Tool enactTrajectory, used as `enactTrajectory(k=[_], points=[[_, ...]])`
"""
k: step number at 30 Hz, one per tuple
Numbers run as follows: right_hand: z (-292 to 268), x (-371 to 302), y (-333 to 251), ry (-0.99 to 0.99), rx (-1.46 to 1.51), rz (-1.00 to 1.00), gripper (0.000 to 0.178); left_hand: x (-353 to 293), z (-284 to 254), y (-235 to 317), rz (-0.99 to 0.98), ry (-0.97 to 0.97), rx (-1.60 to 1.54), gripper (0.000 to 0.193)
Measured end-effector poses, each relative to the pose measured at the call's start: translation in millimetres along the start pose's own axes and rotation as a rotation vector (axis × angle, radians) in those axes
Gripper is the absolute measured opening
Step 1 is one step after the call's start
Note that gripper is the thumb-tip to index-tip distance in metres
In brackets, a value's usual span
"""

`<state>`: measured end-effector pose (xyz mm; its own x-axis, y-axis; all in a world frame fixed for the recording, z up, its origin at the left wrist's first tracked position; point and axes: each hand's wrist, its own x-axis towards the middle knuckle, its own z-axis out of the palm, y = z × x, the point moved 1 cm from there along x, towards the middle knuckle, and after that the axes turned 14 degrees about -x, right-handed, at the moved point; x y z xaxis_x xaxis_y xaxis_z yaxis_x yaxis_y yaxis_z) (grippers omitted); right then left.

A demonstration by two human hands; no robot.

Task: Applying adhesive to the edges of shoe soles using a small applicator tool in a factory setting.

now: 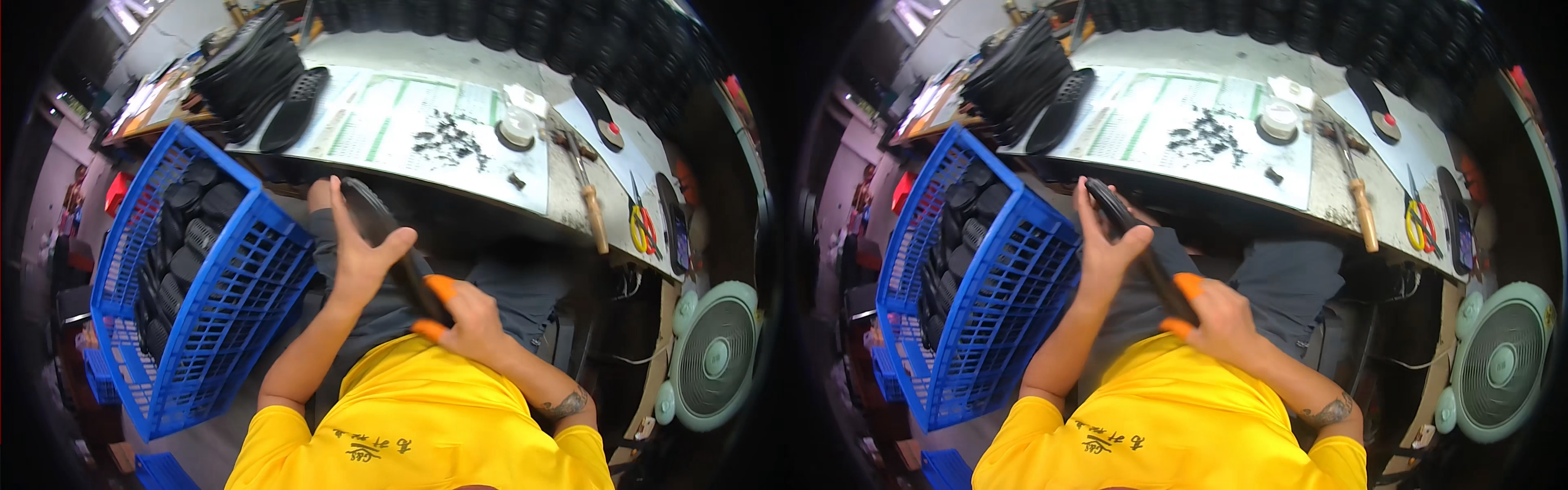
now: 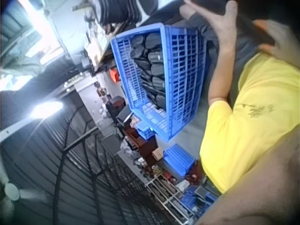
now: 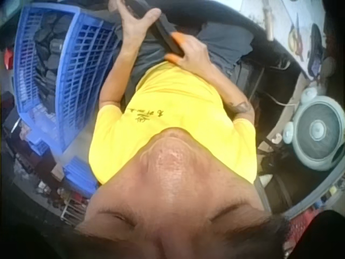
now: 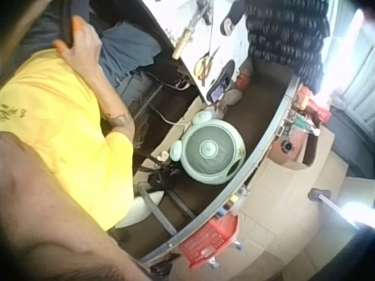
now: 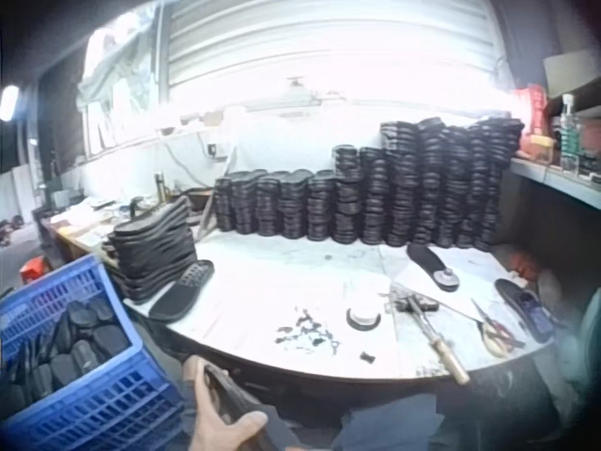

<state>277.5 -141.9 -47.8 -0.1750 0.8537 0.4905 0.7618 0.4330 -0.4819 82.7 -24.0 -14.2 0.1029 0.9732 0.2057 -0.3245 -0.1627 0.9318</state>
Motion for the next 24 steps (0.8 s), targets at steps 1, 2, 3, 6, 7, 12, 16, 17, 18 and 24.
enactTrajectory(k=[1, 2, 3, 6, 7, 12, 16, 17, 18, 24], points=[[-7.4, 8.3, -4.6, -0.043, 0.053, -0.055, 0.069, 9.9, -5.1, -3.3, 0.017, -0.041, 0.086, 0.124], [-22.7, 13.8, -0.7, -0.052, 0.045, -0.029, 0.069, 13.4, -8.4, -6.0, -0.029, -0.083, 0.060, 0.119], [-41.5, 23.3, 7.6, -0.054, -0.017, -0.016, 0.071, 18.8, -8.9, -4.4, -0.069, -0.123, 0.037, 0.114], [-104.0, 49.3, 67.5, 0.084, -0.294, 0.177, 0.063, 24.1, -23.5, -0.4, -0.104, -0.171, 0.058, 0.105], [-132.1, 61.8, 84.5, 0.208, -0.464, 0.207, 0.056, 23.5, -35.5, -5.5, -0.085, -0.174, 0.137, 0.104], [-207.0, 30.1, 195.5, 0.096, -0.975, 0.352, 0.049, 9.1, -20.8, -5.5, -0.264, -0.207, 0.173, 0.101], [-206.8, 25.0, 215.5, -0.119, -0.655, 0.792, 0.048, 6.0, -12.2, -13.8, -0.175, -0.256, 0.287, 0.105], [-204.3, 23.2, 218.1, -0.134, -0.602, 0.811, 0.047, 7.4, -8.7, -14.2, -0.127, -0.280, 0.323, 0.106], [-200.0, 24.0, 218.0, -0.119, -0.611, 0.749, 0.044, 7.6, -9.4, -17.5, -0.122, -0.295, 0.370, 0.108], [-171.5, 17.9, 206.7, 0.017, -0.721, 0.643, 0.039, 18.2, -7.9, -30.4, -0.114, -0.351, 0.411, 0.111]])
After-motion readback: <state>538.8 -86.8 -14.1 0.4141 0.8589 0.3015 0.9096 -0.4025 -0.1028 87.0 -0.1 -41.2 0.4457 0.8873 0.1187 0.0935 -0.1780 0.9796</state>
